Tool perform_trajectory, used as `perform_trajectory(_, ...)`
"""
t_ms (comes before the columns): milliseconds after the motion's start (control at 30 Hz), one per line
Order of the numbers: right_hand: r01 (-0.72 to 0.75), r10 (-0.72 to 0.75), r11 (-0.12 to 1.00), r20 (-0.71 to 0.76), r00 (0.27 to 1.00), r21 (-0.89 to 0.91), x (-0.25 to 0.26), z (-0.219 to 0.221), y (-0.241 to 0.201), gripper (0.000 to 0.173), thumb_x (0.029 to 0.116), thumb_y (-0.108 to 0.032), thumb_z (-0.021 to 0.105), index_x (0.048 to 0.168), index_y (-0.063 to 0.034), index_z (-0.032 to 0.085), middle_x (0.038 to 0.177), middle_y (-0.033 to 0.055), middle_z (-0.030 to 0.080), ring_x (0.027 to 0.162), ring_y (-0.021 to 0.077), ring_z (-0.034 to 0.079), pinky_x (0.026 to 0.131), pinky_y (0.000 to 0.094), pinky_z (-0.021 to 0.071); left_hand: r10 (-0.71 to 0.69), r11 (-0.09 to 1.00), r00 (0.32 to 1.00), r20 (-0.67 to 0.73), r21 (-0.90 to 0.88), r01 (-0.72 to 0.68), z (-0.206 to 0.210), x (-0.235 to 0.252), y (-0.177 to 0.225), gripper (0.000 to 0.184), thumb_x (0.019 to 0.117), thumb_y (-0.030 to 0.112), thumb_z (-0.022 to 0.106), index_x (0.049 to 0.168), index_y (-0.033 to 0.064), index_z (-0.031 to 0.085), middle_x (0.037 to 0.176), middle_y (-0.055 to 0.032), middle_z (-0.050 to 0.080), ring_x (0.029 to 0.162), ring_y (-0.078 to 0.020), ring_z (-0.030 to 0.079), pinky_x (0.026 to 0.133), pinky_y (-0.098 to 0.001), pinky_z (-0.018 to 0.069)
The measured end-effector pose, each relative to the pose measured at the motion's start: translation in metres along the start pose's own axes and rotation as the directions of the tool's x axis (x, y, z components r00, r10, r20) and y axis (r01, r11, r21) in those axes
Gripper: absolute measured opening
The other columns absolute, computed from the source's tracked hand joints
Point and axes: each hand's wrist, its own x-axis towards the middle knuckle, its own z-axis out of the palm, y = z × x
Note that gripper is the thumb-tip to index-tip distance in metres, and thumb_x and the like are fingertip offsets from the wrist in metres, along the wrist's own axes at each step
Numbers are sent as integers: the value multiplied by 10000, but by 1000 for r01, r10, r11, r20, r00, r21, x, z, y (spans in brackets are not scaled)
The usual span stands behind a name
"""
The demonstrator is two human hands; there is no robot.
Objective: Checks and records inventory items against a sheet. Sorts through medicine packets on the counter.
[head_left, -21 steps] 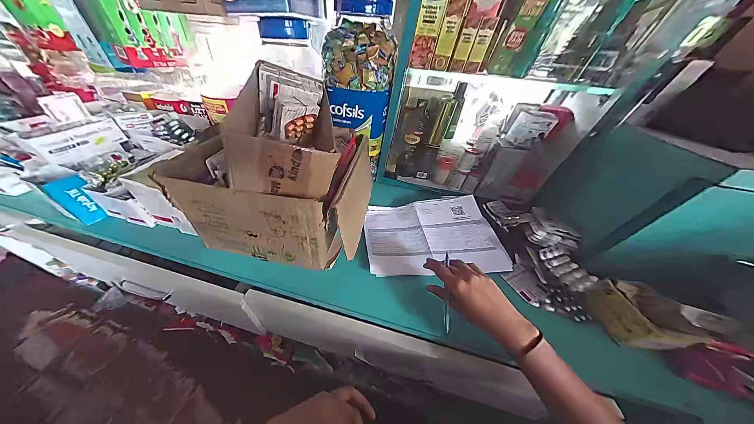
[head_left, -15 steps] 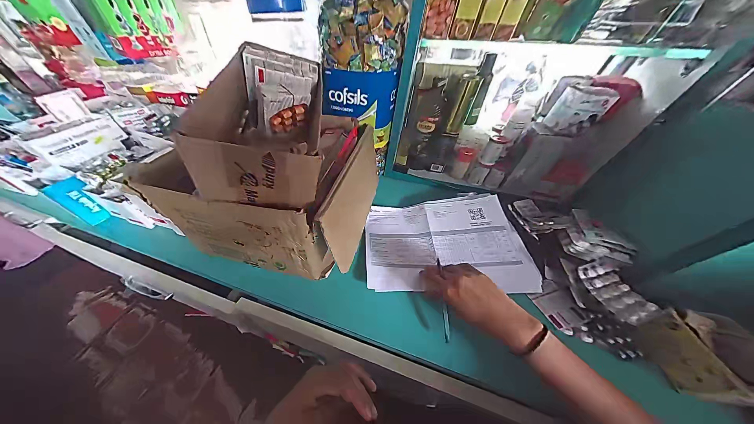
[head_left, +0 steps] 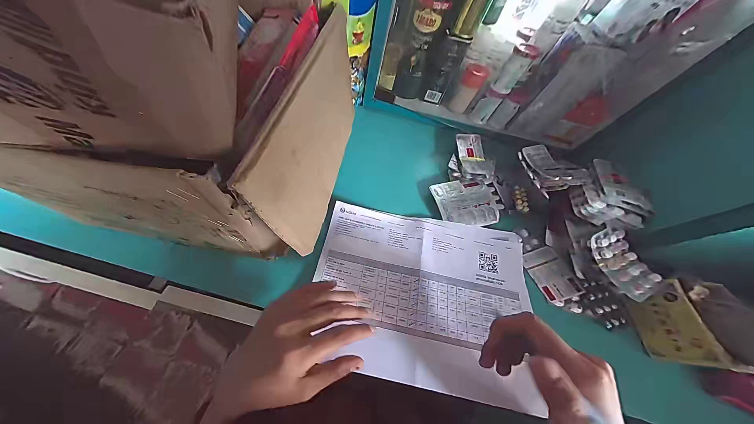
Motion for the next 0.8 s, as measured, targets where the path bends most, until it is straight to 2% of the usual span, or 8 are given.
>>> perform_trajectory(67,-47,44,974,20,999,222,-5,15,5,637,1087,-545,256,986,-87,687,698,-68,621,636,-77,552,599,112,463,-37,999,999,-5,-8,37,-6,-3,-12,329,1075,363,496,1115,137,731,1199,-27,734,1263,-143,610,1145,-344,412)
perform_trajectory(133,-33,21,967,50,999,253,-5,35,2,555,1108,-413,321,972,-52,720,734,-14,629,670,-47,541,619,114,440,-60,998,998,6,-11,60,-9,-5,-24,293,1084,248,470,1103,131,737,1207,-25,735,1272,-150,608,1152,-347,405)
perform_trajectory(233,-57,64,960,-16,998,275,-4,59,-5,315,1034,-215,468,1097,19,670,879,12,708,779,-48,636,695,114,529,-54,996,997,61,-65,58,-10,-7,-38,279,1070,173,461,1111,127,733,1219,-26,731,1295,-160,590,1163,-336,386)
perform_trajectory(367,-142,200,932,-147,969,334,4,66,7,139,935,-133,575,1028,-39,617,913,-69,726,789,-48,677,682,126,575,-43,989,998,52,-141,50,-7,-16,-47,241,1053,287,554,1094,140,741,1225,-5,724,1314,-160,567,1155,-329,402)
perform_trajectory(467,-185,256,897,-131,958,401,12,62,14,109,911,-71,574,1002,-53,631,899,-76,724,755,-28,678,656,139,577,17,972,999,-41,-232,-26,-14,-26,-46,158,1036,234,590,1042,155,727,1230,31,711,1312,-151,567,1160,-355,416)
perform_trajectory(600,-195,283,872,-137,949,448,20,60,19,130,911,-32,554,1010,-65,632,874,-95,723,747,-10,689,660,159,592,84,912,993,80,-409,-45,-25,-36,-59,215,1037,95,521,1107,107,724,1286,-45,690,1317,-181,575,1129,-343,465)
perform_trajectory(667,-199,293,867,-144,945,457,22,60,20,129,915,-35,559,1010,-79,636,871,-102,726,746,-8,694,657,161,595,113,904,985,130,-425,-48,-26,-35,-61,226,1042,70,499,1126,83,708,1309,-74,675,1330,-190,563,1139,-333,450)
perform_trajectory(800,-184,283,862,-148,948,472,21,60,22,126,926,-48,567,1007,-101,647,876,-104,731,747,-2,699,659,167,599,124,900,983,138,-434,-52,-24,-33,-62,197,1039,72,543,1109,28,721,1206,-114,723,1248,-210,633,1114,-349,478)
